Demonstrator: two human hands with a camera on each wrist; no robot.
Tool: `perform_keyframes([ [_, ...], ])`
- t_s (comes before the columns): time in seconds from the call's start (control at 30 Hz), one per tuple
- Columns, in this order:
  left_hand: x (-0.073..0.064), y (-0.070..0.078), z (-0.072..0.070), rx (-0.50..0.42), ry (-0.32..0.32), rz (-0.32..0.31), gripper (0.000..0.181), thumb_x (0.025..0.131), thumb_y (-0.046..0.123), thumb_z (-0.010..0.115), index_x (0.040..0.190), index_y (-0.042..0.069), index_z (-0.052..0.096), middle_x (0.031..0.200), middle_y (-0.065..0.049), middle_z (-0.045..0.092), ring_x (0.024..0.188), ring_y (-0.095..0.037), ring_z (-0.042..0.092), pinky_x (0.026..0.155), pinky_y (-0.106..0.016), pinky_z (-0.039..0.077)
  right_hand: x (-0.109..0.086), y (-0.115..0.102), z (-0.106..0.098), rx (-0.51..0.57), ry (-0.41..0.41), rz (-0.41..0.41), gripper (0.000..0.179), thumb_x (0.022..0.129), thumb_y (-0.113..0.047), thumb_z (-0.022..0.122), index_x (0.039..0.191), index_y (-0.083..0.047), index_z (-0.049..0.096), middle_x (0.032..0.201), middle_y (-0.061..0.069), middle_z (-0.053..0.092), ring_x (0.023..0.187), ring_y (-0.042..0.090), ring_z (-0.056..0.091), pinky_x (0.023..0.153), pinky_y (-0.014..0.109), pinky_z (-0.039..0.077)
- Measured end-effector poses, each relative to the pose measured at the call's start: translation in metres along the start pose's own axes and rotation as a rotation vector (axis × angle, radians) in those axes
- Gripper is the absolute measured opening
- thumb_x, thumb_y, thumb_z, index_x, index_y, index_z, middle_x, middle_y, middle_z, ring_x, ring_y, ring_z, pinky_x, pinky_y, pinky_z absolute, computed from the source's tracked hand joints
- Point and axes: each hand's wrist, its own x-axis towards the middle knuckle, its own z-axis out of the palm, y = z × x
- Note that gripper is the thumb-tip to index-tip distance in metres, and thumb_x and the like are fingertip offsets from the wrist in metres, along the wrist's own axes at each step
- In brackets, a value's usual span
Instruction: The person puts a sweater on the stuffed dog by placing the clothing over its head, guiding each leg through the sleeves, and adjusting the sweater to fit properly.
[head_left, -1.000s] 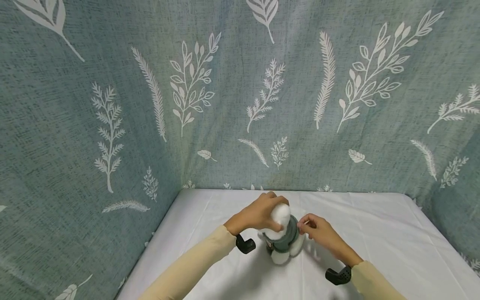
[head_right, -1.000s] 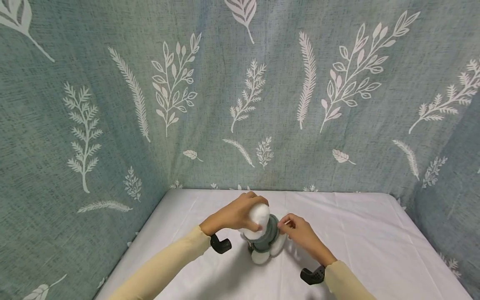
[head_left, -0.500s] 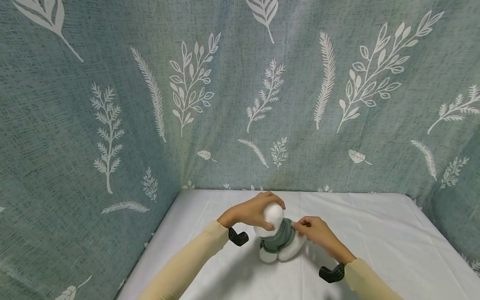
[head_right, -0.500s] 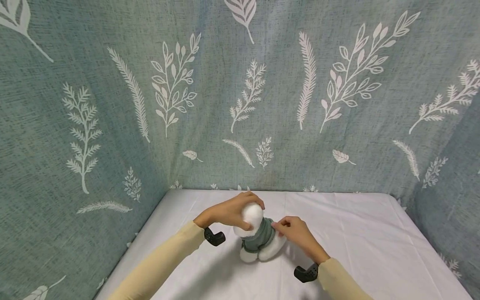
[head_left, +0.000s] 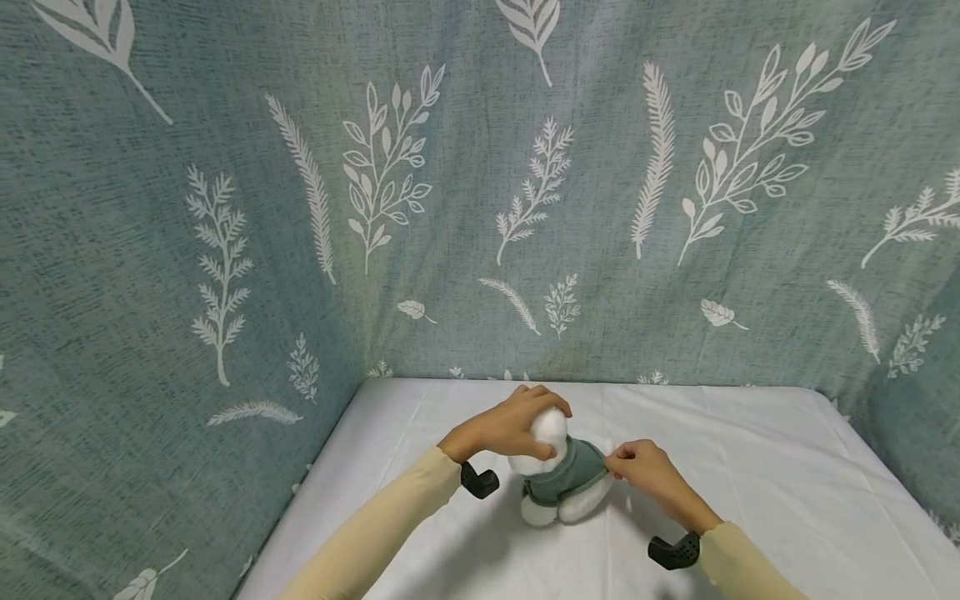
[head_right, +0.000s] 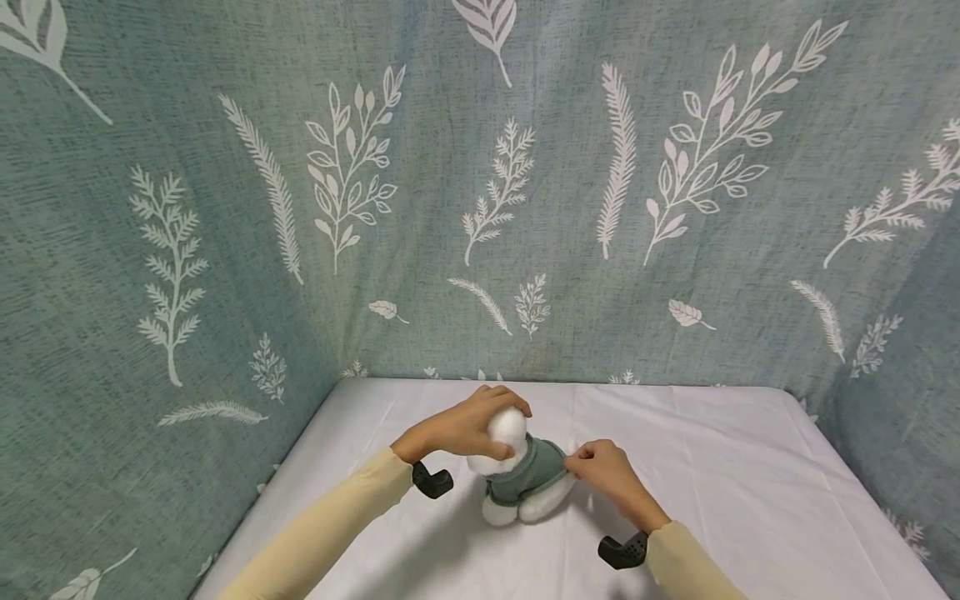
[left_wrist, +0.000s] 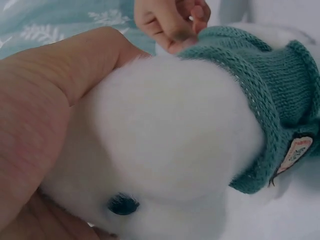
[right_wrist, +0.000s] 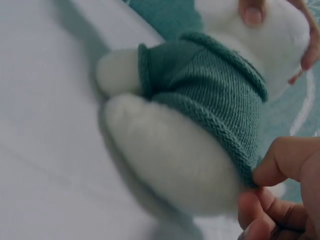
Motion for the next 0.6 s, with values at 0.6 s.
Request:
perform_keyframes([
  [0.6, 0.002, 0.002, 0.001, 0.002, -0.013, 0.065, 0.048, 0.087, 0.022, 0.079, 0.132, 0.022, 0.063, 0.134, 0.002, 0.057, 0.116, -0.021, 0.046, 0.086, -0.032, 0.047, 0.024, -0.005, 0.004, -0.001, -0.004, 0.006, 0.032, 0.100, -0.038, 0.068, 0.093, -0.009, 0.078, 0.092, 0.001, 0.070, 0.084, 0.019, 0.060, 0.073, 0.036, 0.047],
])
